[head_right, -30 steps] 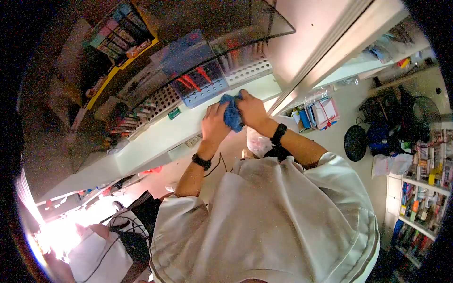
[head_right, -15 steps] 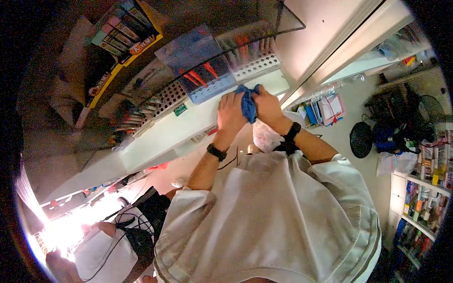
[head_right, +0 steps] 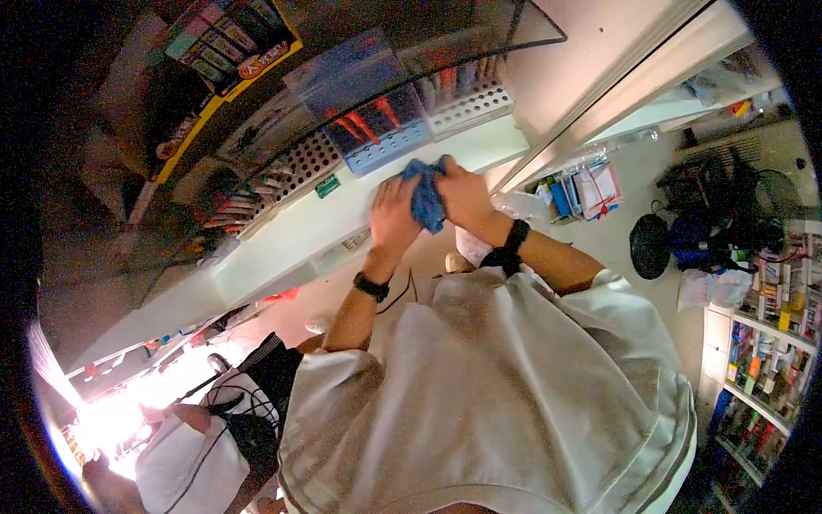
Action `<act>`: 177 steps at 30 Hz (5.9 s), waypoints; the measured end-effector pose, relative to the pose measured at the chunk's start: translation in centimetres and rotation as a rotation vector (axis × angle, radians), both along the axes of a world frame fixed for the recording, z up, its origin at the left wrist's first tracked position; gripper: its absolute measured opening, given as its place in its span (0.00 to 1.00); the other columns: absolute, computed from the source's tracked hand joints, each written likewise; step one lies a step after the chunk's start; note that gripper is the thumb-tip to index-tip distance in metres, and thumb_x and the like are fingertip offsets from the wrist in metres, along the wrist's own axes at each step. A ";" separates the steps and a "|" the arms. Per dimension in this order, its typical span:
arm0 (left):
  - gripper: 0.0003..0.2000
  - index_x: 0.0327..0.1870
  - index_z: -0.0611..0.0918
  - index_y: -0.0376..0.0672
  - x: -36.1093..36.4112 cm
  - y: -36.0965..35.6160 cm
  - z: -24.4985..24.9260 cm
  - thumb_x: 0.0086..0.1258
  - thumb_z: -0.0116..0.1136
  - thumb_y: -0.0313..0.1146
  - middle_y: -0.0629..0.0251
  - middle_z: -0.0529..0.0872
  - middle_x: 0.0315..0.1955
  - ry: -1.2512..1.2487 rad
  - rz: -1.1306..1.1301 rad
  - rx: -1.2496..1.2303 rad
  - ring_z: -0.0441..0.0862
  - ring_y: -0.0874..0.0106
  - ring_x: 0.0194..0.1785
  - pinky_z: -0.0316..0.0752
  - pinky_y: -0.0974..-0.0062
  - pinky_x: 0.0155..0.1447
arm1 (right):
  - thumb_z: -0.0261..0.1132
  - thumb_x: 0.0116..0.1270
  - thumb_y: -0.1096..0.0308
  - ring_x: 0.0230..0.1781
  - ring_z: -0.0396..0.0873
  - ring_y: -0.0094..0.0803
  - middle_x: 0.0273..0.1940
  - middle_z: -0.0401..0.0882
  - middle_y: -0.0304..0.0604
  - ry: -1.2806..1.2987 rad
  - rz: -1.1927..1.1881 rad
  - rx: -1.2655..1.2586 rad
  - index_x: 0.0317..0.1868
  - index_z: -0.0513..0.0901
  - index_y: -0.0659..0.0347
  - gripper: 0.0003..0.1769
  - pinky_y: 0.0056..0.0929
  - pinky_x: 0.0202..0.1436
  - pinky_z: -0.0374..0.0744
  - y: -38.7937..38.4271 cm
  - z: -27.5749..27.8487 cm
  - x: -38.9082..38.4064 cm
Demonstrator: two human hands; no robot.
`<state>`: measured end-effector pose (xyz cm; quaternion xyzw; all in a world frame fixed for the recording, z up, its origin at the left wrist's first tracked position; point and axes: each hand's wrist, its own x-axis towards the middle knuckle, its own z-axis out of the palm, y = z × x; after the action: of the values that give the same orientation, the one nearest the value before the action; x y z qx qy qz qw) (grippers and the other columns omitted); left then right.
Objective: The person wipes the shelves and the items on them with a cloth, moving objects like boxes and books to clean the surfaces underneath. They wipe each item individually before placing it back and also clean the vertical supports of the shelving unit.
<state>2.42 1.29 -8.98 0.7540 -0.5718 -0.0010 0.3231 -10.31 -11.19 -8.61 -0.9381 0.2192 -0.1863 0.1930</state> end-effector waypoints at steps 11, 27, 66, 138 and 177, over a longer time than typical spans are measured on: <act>0.31 0.60 0.80 0.47 1.0 3.1 -0.2 0.50 0.74 0.32 0.59 0.79 0.54 0.016 0.255 0.006 0.75 0.52 0.60 0.75 0.58 0.60 | 0.67 0.54 0.73 0.38 0.82 0.51 0.44 0.71 0.52 -0.021 0.149 -0.016 0.42 0.79 0.61 0.14 0.44 0.37 0.83 2.1 -0.7 4.0; 0.30 0.63 0.79 0.54 -5.1 -5.8 -3.1 0.54 0.69 0.33 0.59 0.77 0.58 -0.038 0.009 -0.020 0.71 0.53 0.66 0.70 0.55 0.68 | 0.62 0.62 0.72 0.42 0.81 0.60 0.53 0.72 0.59 0.011 -0.192 0.028 0.56 0.75 0.57 0.20 0.50 0.41 0.83 -4.0 -0.9 -4.9; 0.23 0.59 0.82 0.41 -26.6 -22.8 8.3 0.60 0.71 0.29 0.55 0.79 0.60 -0.201 0.076 -0.428 0.68 0.46 0.68 0.63 0.50 0.71 | 0.62 0.53 0.84 0.53 0.79 0.55 0.54 0.73 0.55 -0.598 -0.083 0.666 0.68 0.75 0.55 0.38 0.40 0.57 0.80 -21.2 7.4 -24.9; 0.24 0.61 0.78 0.32 -38.4 -52.4 12.7 0.64 0.69 0.29 0.48 0.83 0.52 0.311 -0.133 -0.560 0.82 0.53 0.55 0.74 0.62 0.62 | 0.65 0.59 0.81 0.34 0.85 0.32 0.48 0.81 0.49 -1.084 -0.522 0.329 0.58 0.86 0.58 0.24 0.26 0.40 0.83 -46.2 14.6 -34.0; 0.25 0.58 0.76 0.37 -32.8 -34.2 0.4 0.58 0.68 0.30 0.53 0.77 0.57 -0.239 0.103 0.283 0.72 0.50 0.65 0.74 0.55 0.63 | 0.66 0.54 0.76 0.53 0.74 0.51 0.47 0.73 0.52 -0.364 -0.039 0.095 0.60 0.83 0.50 0.30 0.43 0.56 0.77 -33.1 -2.0 -30.3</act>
<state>-30.41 -32.89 -8.62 0.8149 -0.5610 0.0244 0.1432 -40.61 -44.24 -10.59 -0.8744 0.2072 -0.3459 0.2698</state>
